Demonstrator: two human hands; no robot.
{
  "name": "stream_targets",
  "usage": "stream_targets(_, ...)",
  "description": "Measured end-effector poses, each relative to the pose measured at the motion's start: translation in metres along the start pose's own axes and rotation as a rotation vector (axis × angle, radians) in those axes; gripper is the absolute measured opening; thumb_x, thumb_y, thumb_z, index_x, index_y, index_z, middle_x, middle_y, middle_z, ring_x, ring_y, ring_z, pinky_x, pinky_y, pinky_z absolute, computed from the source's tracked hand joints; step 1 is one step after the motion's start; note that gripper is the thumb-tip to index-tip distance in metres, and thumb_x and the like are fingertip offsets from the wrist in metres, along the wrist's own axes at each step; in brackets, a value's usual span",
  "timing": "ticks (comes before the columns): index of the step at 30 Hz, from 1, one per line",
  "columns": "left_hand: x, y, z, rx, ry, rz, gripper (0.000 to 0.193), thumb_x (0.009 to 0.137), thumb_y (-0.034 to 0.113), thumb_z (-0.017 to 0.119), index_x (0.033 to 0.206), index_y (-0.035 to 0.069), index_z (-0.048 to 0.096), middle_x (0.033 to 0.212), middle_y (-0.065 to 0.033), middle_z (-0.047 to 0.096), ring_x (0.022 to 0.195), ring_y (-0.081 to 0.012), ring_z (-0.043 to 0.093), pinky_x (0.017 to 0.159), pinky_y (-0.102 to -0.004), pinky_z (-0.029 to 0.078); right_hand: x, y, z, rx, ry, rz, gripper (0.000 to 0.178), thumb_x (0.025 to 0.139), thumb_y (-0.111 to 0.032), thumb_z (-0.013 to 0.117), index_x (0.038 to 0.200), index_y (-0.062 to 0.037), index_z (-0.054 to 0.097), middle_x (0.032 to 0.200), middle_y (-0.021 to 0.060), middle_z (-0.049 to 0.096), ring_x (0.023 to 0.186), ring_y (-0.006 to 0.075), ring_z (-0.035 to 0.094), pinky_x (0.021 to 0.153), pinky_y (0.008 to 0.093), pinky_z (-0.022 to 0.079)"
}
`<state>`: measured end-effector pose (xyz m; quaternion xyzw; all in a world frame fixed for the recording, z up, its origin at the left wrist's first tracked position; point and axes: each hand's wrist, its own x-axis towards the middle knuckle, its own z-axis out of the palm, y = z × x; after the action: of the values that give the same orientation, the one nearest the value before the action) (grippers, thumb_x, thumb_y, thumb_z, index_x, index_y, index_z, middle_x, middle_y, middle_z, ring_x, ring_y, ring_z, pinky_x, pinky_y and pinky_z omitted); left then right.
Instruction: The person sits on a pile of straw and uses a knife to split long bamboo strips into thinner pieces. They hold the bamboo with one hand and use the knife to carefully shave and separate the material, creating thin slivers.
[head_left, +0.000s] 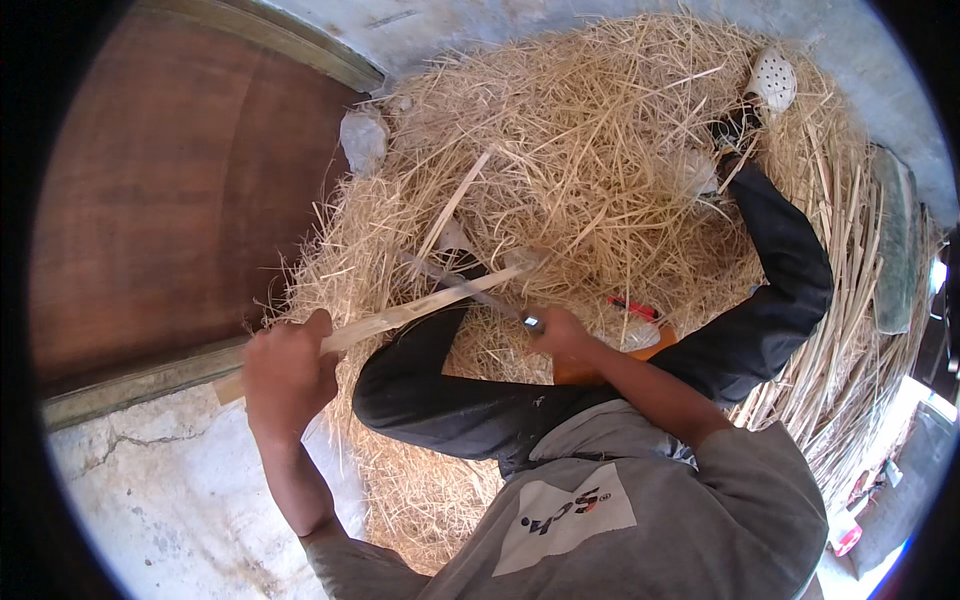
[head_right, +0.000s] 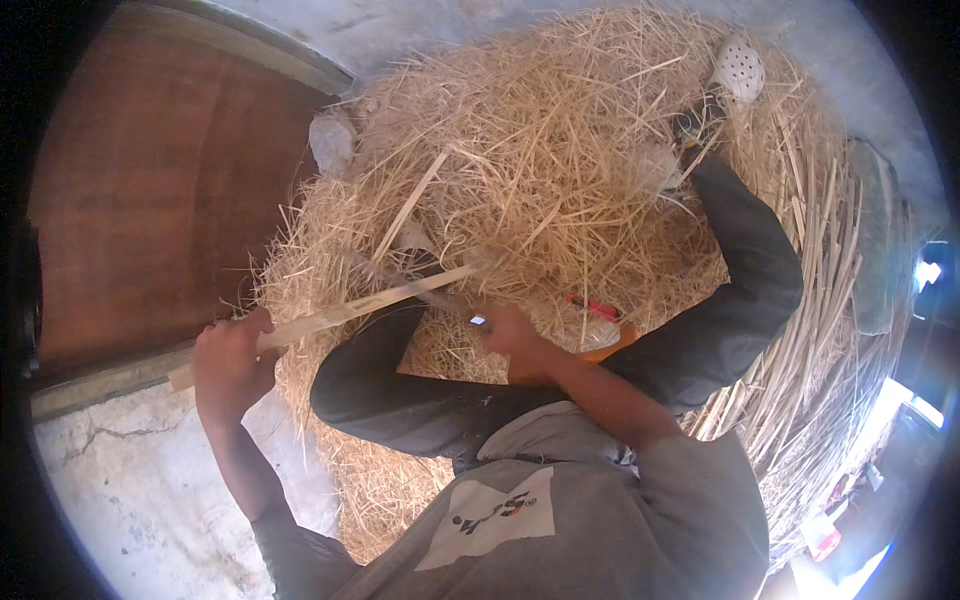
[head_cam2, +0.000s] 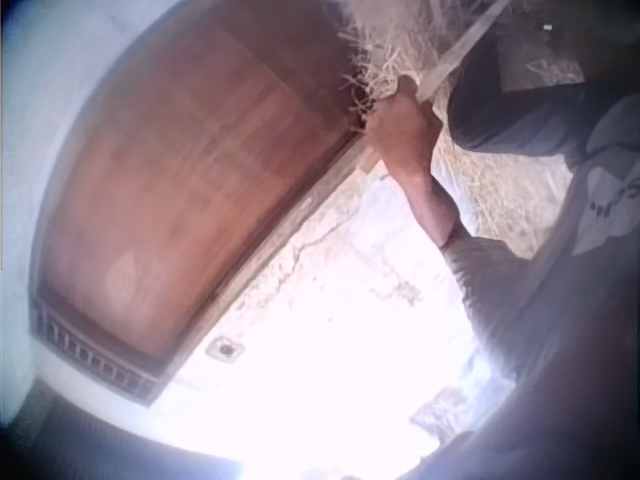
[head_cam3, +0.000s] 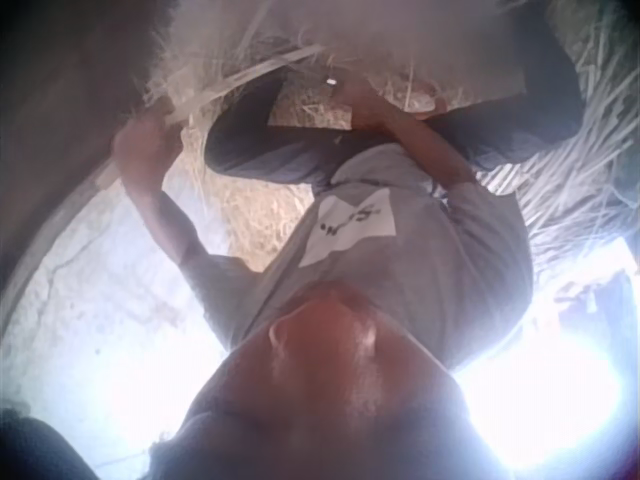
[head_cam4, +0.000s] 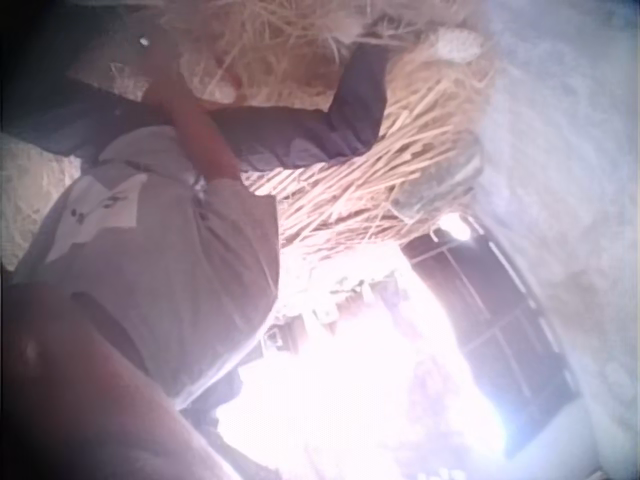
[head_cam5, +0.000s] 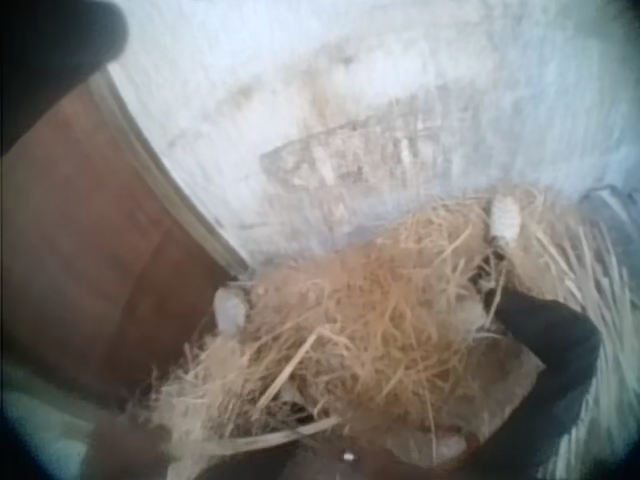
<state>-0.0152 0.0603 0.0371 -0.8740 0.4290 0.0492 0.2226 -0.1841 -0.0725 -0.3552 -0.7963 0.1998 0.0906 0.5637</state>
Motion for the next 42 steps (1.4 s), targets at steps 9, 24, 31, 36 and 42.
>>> stream_targets(9, 0.001, 0.002, -0.003, 0.018, -0.006, -0.014, 0.024, 0.067, 0.014, 0.075, 0.082, 0.008, 0.057, 0.066, -0.0144, 0.06, 0.066, -0.0343, 0.061, 0.061, -0.0451, 0.044, -0.013, 0.0, 0.003, 0.048, 0.034, -0.029, 0.028, 0.064, -0.017, 0.062, 0.086, -0.0021, 0.066, 0.077, 0.0219, 0.064, 0.075, 0.0394, 0.063, 0.065, 0.0461, 0.05)
stream_targets(24, -0.003, -0.009, 0.005, -0.037, 0.011, -0.029, 0.023, 0.066, 0.014, 0.074, 0.083, 0.009, 0.059, 0.066, -0.0136, 0.06, 0.068, -0.0336, 0.06, 0.063, -0.0451, 0.043, 0.014, 0.084, 0.003, -0.089, -0.04, 0.065, 0.027, 0.068, -0.016, 0.059, 0.089, -0.0002, 0.064, 0.085, 0.0261, 0.063, 0.085, 0.043, 0.062, 0.077, 0.0487, 0.05)
stream_targets(31, -0.007, -0.007, 0.006, -0.053, -0.013, -0.053, 0.022, 0.066, 0.013, 0.075, 0.082, 0.009, 0.06, 0.066, -0.0143, 0.06, 0.069, -0.033, 0.062, 0.064, -0.0446, 0.046, 0.006, 0.161, 0.006, -0.255, -0.009, 0.201, 0.026, 0.07, -0.017, 0.057, 0.089, 0.0005, 0.063, 0.086, 0.0262, 0.063, 0.085, 0.0422, 0.062, 0.076, 0.0499, 0.049)
stream_targets(36, -0.01, -0.007, 0.007, -0.056, 0.007, -0.051, 0.023, 0.066, 0.013, 0.076, 0.082, 0.008, 0.06, 0.065, -0.0144, 0.061, 0.069, -0.0332, 0.062, 0.064, -0.0444, 0.046, 0.007, 0.093, -0.007, -0.211, -0.005, 0.014, 0.026, 0.069, -0.016, 0.058, 0.089, -0.001, 0.063, 0.083, 0.0254, 0.063, 0.08, 0.0419, 0.062, 0.073, 0.0494, 0.05)
stream_targets(42, -0.008, -0.003, 0.004, -0.053, -0.005, -0.065, 0.025, 0.065, 0.014, 0.076, 0.083, 0.007, 0.06, 0.069, -0.0148, 0.062, 0.072, -0.0337, 0.062, 0.065, -0.045, 0.046, 0.001, 0.071, -0.001, -0.093, 0.027, -0.026, 0.027, 0.068, -0.015, 0.058, 0.093, -0.0051, 0.065, 0.083, 0.0222, 0.065, 0.082, 0.0383, 0.064, 0.076, 0.0474, 0.05)
